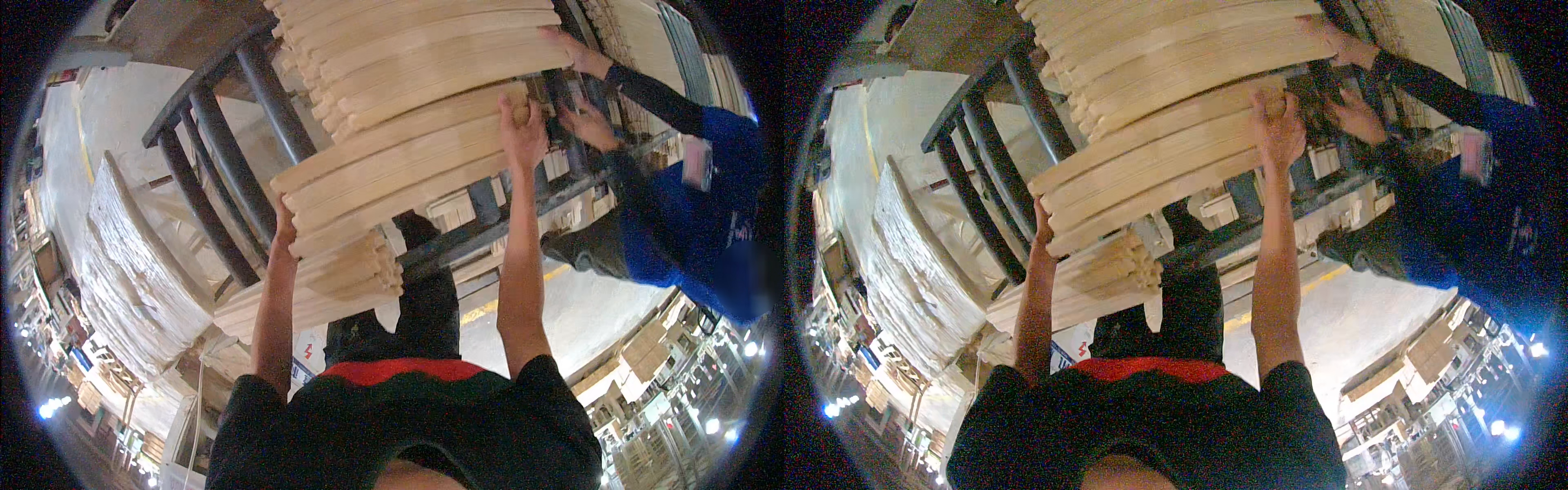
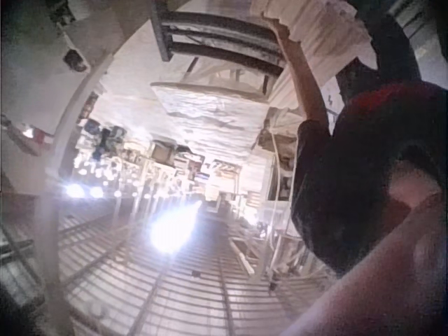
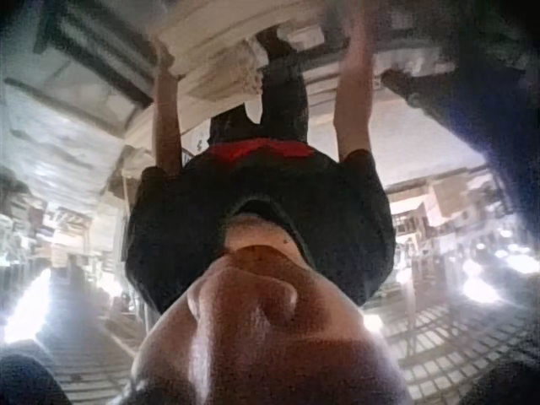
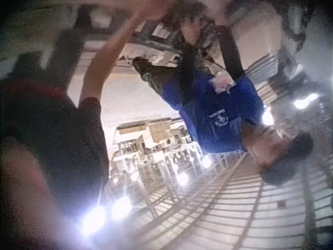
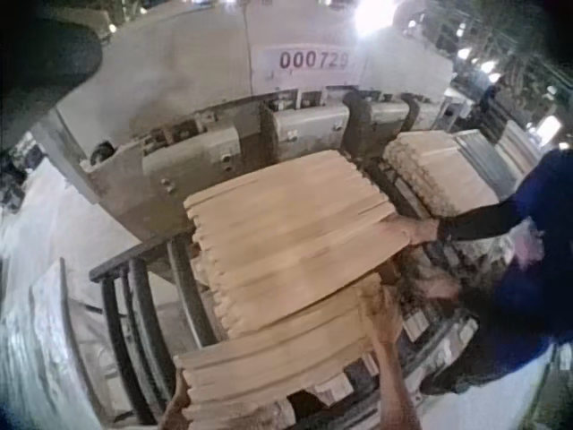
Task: The person picks up stacks of light-colored wooden planks from a conveyor and places them onto a metal rack. The person also carries smaller stacks to a machine and returns to continue stacking.
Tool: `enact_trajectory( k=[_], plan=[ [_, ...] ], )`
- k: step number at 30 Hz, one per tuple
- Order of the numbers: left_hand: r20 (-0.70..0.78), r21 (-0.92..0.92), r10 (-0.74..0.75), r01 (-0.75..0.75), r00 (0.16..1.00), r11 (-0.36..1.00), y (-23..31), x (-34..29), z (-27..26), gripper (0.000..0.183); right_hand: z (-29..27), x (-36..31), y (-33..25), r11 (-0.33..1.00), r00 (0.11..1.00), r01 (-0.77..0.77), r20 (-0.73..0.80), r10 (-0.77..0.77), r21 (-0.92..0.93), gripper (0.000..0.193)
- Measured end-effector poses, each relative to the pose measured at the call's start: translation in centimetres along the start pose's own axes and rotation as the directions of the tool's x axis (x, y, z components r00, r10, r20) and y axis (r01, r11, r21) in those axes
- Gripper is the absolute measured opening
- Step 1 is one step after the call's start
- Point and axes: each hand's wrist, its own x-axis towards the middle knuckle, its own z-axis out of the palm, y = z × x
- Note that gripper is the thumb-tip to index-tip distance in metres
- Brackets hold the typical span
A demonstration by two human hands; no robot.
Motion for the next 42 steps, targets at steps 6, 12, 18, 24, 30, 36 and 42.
enact_trajectory(
  k=[6,12,18,24,30,36,42],
  plan=[
    [0.089,-0.005,0.014,-0.014,0.996,1.0,1.2,-0.9,-0.8,0.056,-0.5,-2.1,-1.9,0.997,0.989,-0.067,0.133,0.062,0.032,0.07],
    [-0.017,-0.066,-0.065,0.064,0.998,0.996,3.1,-4.0,-0.4,0.052,0.7,-4.2,-2.5,0.999,1.0,0.01,0.005,-0.01,0.045,0.066],
    [0.05,-0.037,-0.024,0.026,0.998,0.999,3.0,-5.4,-4.1,0.069,0.8,-6.2,-4.1,0.996,0.996,0.085,-0.005,-0.085,0.025,0.066],
    [-0.059,-0.113,0.012,-0.019,0.998,0.993,4.5,-5.6,-9.9,0.062,2.8,-10.6,-6.3,0.992,0.999,-0.017,0.05,0.011,0.121,0.061],
    [-0.202,-0.089,0.062,-0.081,0.977,0.993,6.1,-10.2,-17.1,0.063,7.2,-15.2,-6.5,0.964,0.956,-0.202,0.247,0.156,0.174,0.067],
    [-0.296,-0.121,0.069,-0.109,0.953,0.987,4.4,-13.4,-22.6,0.064,4.7,-17.0,-11.4,0.982,0.966,-0.078,0.256,0.032,0.17,0.066],
    [-0.294,-0.113,0.105,-0.144,0.95,0.983,5.8,-12.8,-24.9,0.065,3.5,-18.8,-12.5,0.967,0.965,0.033,0.243,-0.096,0.251,0.055]
  ],
)
